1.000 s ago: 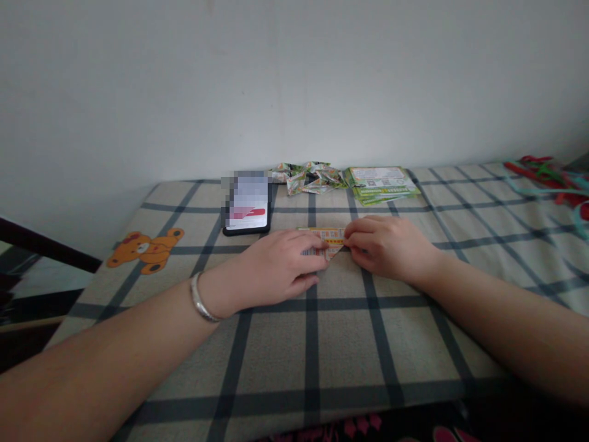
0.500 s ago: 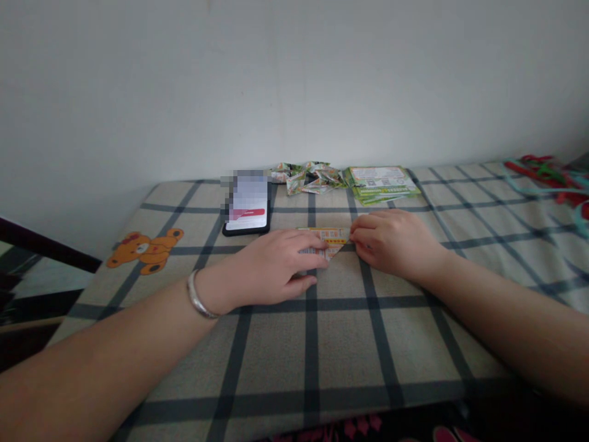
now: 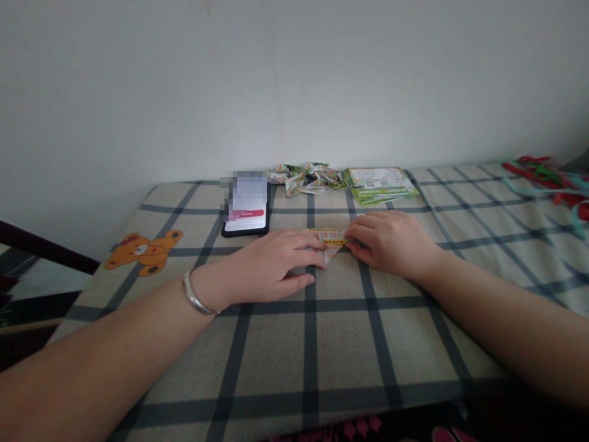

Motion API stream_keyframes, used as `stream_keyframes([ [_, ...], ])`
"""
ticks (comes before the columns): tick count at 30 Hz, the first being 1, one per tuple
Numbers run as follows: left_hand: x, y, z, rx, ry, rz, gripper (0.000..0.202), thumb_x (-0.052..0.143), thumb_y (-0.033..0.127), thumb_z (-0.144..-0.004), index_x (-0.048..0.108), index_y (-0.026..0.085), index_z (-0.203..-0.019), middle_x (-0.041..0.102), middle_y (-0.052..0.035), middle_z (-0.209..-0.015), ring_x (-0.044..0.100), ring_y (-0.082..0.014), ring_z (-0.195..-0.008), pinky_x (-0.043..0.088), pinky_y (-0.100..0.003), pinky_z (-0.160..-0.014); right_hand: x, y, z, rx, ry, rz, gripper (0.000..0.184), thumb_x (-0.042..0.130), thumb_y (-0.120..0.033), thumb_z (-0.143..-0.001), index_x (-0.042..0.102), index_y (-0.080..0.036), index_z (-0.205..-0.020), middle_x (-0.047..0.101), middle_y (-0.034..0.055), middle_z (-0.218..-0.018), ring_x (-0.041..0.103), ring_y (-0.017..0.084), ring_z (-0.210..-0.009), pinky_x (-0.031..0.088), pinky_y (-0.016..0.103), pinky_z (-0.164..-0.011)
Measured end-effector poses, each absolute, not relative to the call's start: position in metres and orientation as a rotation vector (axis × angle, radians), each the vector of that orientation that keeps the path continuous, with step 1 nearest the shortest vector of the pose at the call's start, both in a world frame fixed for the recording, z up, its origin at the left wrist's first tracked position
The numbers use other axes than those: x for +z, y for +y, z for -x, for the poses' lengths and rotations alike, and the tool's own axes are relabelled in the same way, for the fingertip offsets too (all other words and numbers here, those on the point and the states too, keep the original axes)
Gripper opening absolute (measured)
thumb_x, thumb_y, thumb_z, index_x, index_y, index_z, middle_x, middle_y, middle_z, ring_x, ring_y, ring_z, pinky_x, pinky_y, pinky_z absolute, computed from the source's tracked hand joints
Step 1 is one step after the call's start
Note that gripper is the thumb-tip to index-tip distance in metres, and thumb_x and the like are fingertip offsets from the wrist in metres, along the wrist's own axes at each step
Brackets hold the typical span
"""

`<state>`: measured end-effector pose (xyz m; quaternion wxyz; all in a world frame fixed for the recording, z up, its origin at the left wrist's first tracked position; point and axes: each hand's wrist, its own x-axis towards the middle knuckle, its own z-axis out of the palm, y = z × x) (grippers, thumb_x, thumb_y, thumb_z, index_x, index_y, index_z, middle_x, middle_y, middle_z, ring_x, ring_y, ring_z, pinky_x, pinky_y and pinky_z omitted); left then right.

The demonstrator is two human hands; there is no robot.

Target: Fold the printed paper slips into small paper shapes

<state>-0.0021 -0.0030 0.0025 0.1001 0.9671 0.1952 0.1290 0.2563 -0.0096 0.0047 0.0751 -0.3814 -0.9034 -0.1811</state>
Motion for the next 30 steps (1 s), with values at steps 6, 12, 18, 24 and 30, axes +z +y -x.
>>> stream_keyframes([
  [6, -0.005, 0.000, 0.002, 0.520, 0.584, -2.790, 0.021, 0.056, 0.026, -0.090, 0.067, 0.023, -0.107, 0.062, -0.0068, -0.126, 0.055, -0.0222, -0.120, 0.043, -0.045, -0.105, 0.006, -0.004, -0.257, -0.523, -2.774, 0.917, 0.022, 0.048, -0.023, -0.096, 0.070, -0.019, -0.096, 0.070, 0.0044, -0.089, 0.058, 0.016, -0.077, 0.035, 0.029, -0.065],
  [12, -0.002, -0.006, -0.005, 0.574, 0.672, -2.737, 0.018, 0.055, 0.019, -0.089, 0.065, 0.018, -0.103, 0.068, -0.0059, -0.112, 0.059, -0.0192, -0.110, 0.045, -0.040, -0.102, 0.008, -0.002, -0.254, -0.587, -2.743, 0.900, 0.021, 0.048, -0.021, -0.095, 0.068, -0.017, -0.087, 0.069, 0.0048, -0.084, 0.057, 0.016, -0.075, 0.035, 0.029, -0.066],
  [18, 0.000, -0.008, -0.009, 0.611, 0.792, -2.794, 0.015, 0.059, 0.023, -0.089, 0.065, 0.017, -0.101, 0.068, -0.0046, -0.105, 0.060, -0.0201, -0.104, 0.042, -0.042, -0.102, 0.007, -0.005, -0.248, -0.515, -2.671, 0.857, 0.014, 0.051, -0.023, -0.089, 0.064, -0.017, -0.087, 0.068, 0.0046, -0.090, 0.058, 0.016, -0.078, 0.038, 0.029, -0.068],
  [24, 0.005, -0.012, -0.012, 0.644, 0.893, -2.882, 0.013, 0.063, 0.030, -0.088, 0.065, 0.017, -0.086, 0.068, -0.0024, -0.086, 0.061, -0.0198, -0.087, 0.047, -0.036, -0.081, 0.011, -0.015, -0.238, -0.406, -2.626, 0.805, 0.014, 0.051, -0.024, -0.089, 0.063, -0.017, -0.086, 0.066, 0.0040, -0.085, 0.057, 0.018, -0.078, 0.040, 0.030, -0.067],
  [30, 0.004, -0.012, -0.012, 0.698, 0.986, -2.978, 0.012, 0.058, 0.023, -0.089, 0.065, 0.016, -0.081, 0.067, -0.0043, -0.080, 0.060, -0.0189, -0.078, 0.046, -0.033, -0.071, 0.011, -0.017, -0.237, -0.188, -2.574, 0.796, 0.013, 0.052, -0.026, -0.091, 0.062, -0.018, -0.090, 0.066, 0.0047, -0.086, 0.058, 0.017, -0.081, 0.043, 0.029, -0.071],
])
